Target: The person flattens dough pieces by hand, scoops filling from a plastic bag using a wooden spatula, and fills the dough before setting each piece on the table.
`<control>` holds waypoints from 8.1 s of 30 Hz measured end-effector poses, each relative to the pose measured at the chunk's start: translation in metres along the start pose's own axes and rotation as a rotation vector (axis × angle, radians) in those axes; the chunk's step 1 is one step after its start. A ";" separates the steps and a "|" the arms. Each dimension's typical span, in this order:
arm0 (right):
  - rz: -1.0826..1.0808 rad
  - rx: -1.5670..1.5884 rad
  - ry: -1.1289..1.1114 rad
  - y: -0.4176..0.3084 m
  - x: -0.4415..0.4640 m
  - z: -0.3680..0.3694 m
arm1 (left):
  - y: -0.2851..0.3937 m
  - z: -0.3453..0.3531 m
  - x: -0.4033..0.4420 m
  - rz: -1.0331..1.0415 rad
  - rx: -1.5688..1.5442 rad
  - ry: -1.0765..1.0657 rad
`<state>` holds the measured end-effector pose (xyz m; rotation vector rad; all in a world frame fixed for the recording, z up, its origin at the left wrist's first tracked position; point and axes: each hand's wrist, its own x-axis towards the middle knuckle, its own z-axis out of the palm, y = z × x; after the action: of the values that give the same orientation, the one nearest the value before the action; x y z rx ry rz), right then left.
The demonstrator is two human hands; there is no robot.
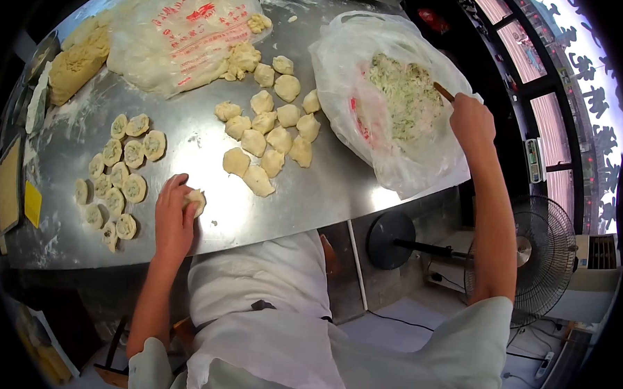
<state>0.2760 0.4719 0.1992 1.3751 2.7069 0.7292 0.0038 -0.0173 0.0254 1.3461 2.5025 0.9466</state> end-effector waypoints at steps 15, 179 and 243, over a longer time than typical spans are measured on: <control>-0.174 0.212 -0.111 0.028 0.009 0.008 | 0.044 0.019 -0.002 -0.513 -1.782 -0.100; -0.436 1.524 -0.525 -0.302 -0.261 -0.044 | -0.186 -0.158 -0.070 -0.945 -0.680 0.711; -0.118 0.637 0.128 -0.024 -0.061 -0.026 | -0.006 0.000 0.025 -0.201 -0.548 -0.108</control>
<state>0.2895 0.4025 0.2010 1.2528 3.2482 -0.0820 -0.0148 -0.0001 0.0262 0.9267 2.0303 1.3371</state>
